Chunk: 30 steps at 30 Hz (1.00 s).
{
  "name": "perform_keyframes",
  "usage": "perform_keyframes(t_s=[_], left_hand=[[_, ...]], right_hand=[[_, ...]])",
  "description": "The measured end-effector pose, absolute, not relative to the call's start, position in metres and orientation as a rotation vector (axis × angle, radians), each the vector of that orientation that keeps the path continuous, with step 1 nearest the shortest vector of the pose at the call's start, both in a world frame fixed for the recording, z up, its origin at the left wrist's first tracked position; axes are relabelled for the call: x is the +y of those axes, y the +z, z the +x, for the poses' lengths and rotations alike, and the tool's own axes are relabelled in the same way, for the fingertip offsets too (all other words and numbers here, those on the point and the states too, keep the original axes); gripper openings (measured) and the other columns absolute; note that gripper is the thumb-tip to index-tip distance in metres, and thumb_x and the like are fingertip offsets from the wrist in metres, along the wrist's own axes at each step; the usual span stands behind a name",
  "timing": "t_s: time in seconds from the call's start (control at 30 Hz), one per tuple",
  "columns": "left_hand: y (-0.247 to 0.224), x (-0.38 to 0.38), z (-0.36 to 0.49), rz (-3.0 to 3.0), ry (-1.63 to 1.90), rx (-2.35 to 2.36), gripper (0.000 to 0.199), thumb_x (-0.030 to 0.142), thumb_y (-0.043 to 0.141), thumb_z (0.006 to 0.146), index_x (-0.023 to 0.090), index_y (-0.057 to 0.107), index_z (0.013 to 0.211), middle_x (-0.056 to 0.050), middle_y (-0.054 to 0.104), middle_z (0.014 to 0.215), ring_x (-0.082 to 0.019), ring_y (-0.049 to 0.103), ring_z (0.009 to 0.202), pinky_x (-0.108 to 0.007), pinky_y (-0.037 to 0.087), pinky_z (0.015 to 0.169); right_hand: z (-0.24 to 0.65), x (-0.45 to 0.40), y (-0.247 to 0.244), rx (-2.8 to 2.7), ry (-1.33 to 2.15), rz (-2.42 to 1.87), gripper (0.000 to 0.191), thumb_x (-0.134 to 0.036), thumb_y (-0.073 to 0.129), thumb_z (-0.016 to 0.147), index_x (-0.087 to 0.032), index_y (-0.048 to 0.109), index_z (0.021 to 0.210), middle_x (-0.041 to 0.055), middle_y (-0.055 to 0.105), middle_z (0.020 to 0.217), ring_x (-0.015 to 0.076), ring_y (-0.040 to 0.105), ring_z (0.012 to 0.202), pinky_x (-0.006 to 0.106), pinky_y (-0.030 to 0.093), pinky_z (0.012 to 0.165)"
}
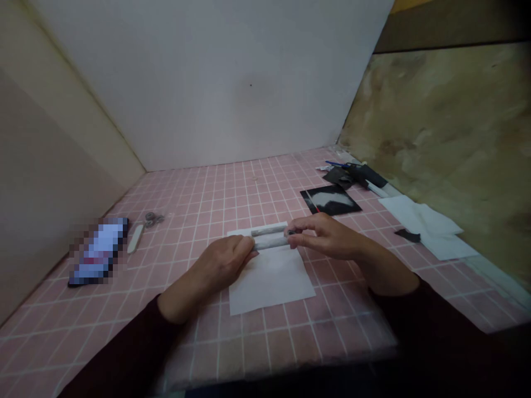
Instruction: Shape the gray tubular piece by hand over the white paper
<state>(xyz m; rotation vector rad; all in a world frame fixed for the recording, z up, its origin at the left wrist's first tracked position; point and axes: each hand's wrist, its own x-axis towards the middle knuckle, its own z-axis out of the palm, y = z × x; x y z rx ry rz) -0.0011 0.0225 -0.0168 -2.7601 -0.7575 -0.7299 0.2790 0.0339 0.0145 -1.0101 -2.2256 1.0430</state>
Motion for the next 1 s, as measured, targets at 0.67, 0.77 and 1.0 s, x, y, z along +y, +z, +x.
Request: perform_keyframes(t_s=[0.67, 0.77, 1.0], left_hand=[[-0.018, 0.027, -0.005, -2.911, -0.939, -1.132, 0.018, 0.026, 0.040, 0.103, 0.020, 0.047, 0.087, 0.004, 0.051, 0.065, -0.011, 0.048, 0.051, -0.023, 0.036, 0.050], [-0.018, 0.026, -0.006, -2.911, -0.873, -1.154, 0.019, 0.027, 0.040, 0.103, 0.020, 0.046, 0.086, 0.004, 0.051, 0.065, -0.012, 0.048, 0.051, -0.023, 0.036, 0.050], [-0.014, 0.025, -0.007, -2.794, -0.760, -0.946, 0.024, 0.028, 0.037, 0.106, 0.020, 0.045, 0.084, 0.001, 0.054, 0.068, -0.014, 0.049, 0.057, -0.025, 0.037, 0.053]], right_hand=[[0.268, 0.043, -0.017, -1.651, 1.485, -0.846, 0.034, -0.048, 0.066, 0.091, -0.015, 0.070, 0.096, 0.0038, 0.066, 0.085, 0.0148, 0.062, 0.081, 0.033, 0.052, 0.081], [0.268, 0.043, -0.014, -1.719, 1.419, -0.868, 0.033, -0.048, 0.068, 0.089, -0.016, 0.070, 0.094, 0.0039, 0.066, 0.085, 0.0155, 0.062, 0.082, 0.033, 0.052, 0.081], [0.270, 0.043, -0.012, -1.804, 1.403, -0.928, 0.047, -0.057, 0.062, 0.090, -0.016, 0.065, 0.069, 0.0028, 0.063, 0.072, 0.0138, 0.060, 0.072, 0.029, 0.050, 0.071]])
